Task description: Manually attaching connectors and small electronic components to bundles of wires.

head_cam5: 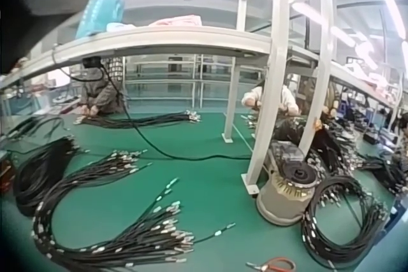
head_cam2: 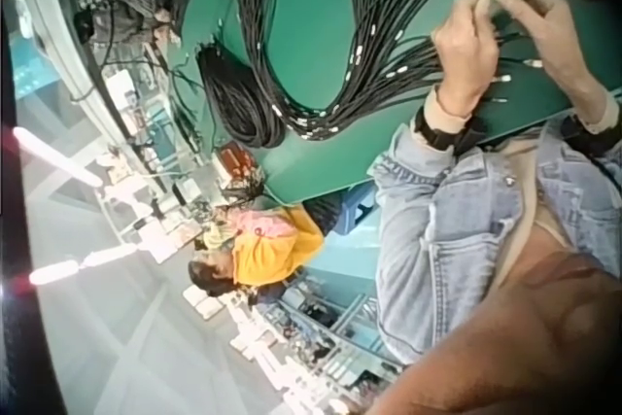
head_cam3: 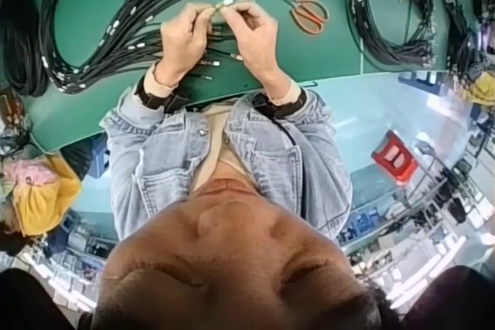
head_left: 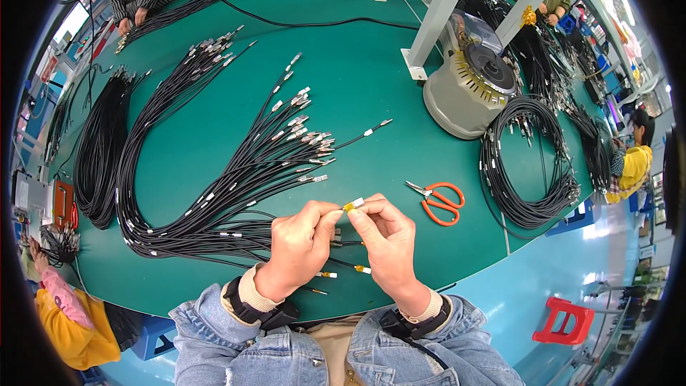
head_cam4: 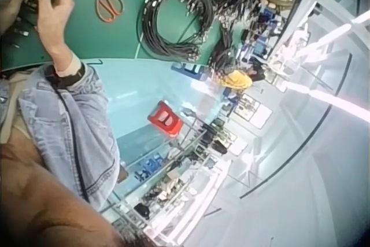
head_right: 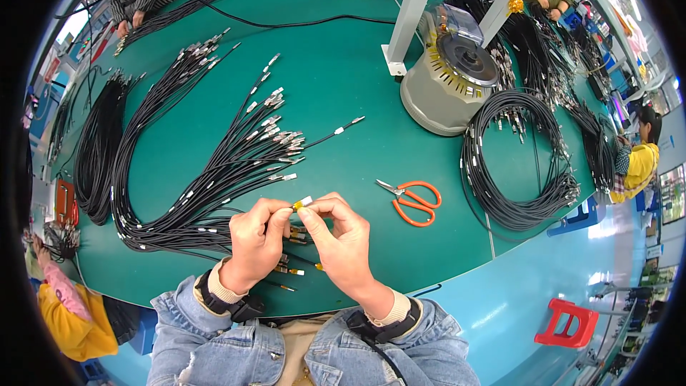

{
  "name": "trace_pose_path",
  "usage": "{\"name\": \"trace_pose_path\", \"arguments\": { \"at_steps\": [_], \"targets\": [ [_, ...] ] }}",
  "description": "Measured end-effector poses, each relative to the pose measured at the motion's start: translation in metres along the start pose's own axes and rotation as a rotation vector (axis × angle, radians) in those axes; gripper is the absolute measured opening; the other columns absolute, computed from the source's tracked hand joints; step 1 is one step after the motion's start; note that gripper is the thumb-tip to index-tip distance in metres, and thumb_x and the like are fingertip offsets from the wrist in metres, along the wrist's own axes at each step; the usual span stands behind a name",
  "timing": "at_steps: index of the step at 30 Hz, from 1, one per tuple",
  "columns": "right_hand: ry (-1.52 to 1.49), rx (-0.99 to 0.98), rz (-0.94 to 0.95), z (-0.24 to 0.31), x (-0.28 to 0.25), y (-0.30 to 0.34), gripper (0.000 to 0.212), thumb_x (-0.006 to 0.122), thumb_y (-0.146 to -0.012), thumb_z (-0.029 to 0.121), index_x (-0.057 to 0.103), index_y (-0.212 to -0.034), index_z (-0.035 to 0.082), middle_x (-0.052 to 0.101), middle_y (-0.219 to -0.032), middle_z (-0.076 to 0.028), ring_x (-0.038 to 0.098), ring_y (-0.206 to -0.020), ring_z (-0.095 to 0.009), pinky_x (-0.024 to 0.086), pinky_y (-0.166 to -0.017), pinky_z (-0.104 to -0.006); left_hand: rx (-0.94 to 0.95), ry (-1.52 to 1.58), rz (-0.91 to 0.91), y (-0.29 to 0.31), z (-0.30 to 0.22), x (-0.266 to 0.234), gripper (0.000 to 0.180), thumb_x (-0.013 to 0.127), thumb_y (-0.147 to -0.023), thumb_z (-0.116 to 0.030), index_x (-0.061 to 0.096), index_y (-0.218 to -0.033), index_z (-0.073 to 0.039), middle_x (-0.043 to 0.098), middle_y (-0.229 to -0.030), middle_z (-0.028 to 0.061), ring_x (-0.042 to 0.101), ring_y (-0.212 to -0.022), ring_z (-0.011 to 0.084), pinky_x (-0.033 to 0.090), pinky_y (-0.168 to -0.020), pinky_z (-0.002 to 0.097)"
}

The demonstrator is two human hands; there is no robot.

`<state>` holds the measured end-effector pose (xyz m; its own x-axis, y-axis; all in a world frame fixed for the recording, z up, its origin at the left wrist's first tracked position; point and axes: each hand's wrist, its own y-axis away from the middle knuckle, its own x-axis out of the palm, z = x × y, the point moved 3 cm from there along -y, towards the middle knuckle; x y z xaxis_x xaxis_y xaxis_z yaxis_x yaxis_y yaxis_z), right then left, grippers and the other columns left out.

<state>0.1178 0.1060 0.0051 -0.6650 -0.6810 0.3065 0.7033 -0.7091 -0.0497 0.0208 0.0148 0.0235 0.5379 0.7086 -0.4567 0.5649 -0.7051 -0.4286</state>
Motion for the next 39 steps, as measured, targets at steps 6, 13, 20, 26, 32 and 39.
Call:
{"name": "trace_pose_path", "arguments": {
  "at_steps": [6, 13, 20, 26, 32, 39],
  "targets": [
    [0.066, -0.059, 0.018, -0.002, -0.002, -0.001, 0.003, 0.061, -0.085, 0.001, 0.060, -0.087, -0.001, 0.053, -0.085, -0.002, 0.048, -0.071, -0.006, 0.038, -0.056, -0.0186, -0.142, 0.209, 0.155, -0.002, 0.005, -0.002, 0.011, 0.055, -0.089, -0.007, 0.058, -0.081, -0.001, 0.053, -0.051, 0.0047, 0.053, -0.042, 0.0121, 0.039, -0.040, 0.0259],
    [0.042, -0.047, 0.014, 0.000, 0.001, -0.006, 0.005, 0.061, -0.085, 0.000, 0.060, -0.089, -0.002, 0.054, -0.087, -0.003, 0.051, -0.074, -0.009, 0.043, -0.064, -0.0212, -0.280, 0.422, 0.365, -0.005, 0.011, -0.008, 0.020, 0.049, -0.094, -0.015, 0.058, -0.081, -0.001, 0.052, -0.050, 0.0018, 0.045, -0.041, 0.0074, 0.034, -0.039, 0.0234],
    [0.118, -0.069, 0.301, 0.002, -0.006, -0.005, 0.010, 0.061, -0.085, 0.003, 0.061, -0.093, -0.003, 0.055, -0.087, -0.006, 0.053, -0.079, -0.011, 0.044, -0.070, -0.0232, -0.599, 0.823, 0.624, 0.000, 0.020, -0.012, 0.029, 0.043, -0.098, -0.023, 0.057, -0.083, -0.002, 0.049, -0.050, -0.0019, 0.037, -0.040, 0.0037, 0.029, -0.039, 0.0199],
    [0.105, -0.005, 0.309, 0.013, -0.011, -0.008, 0.009, 0.060, -0.086, 0.003, 0.062, -0.091, -0.004, 0.057, -0.083, -0.006, 0.054, -0.078, -0.012, 0.044, -0.069, -0.0237, -0.619, 0.831, 0.638, 0.003, 0.022, -0.006, 0.028, 0.044, -0.097, -0.022, 0.057, -0.083, -0.002, 0.048, -0.050, -0.0017, 0.038, -0.040, 0.0032, 0.030, -0.040, 0.0192],
    [0.289, -0.011, 0.354, 0.011, -0.023, -0.011, 0.009, 0.060, -0.085, 0.005, 0.064, -0.092, -0.001, 0.056, -0.077, -0.004, 0.054, -0.073, -0.012, 0.045, -0.066, -0.0253, -0.438, 0.535, 0.553, 0.003, 0.015, 0.000, 0.018, 0.050, -0.093, -0.015, 0.058, -0.084, -0.001, 0.051, -0.053, 0.0010, 0.046, -0.044, 0.0080, 0.037, -0.044, 0.0236],
    [0.632, -0.032, 0.394, 0.019, -0.050, -0.026, 0.012, 0.057, -0.087, 0.004, 0.063, -0.095, -0.002, 0.055, -0.080, -0.004, 0.051, -0.073, -0.011, 0.041, -0.068, -0.0218, 0.175, -0.291, 0.104, -0.014, 0.040, -0.016, 0.008, 0.063, -0.080, -0.007, 0.060, -0.086, -0.003, 0.060, -0.075, 0.0061, 0.057, -0.069, 0.0225, 0.046, -0.060, 0.0334]
  ]
}}
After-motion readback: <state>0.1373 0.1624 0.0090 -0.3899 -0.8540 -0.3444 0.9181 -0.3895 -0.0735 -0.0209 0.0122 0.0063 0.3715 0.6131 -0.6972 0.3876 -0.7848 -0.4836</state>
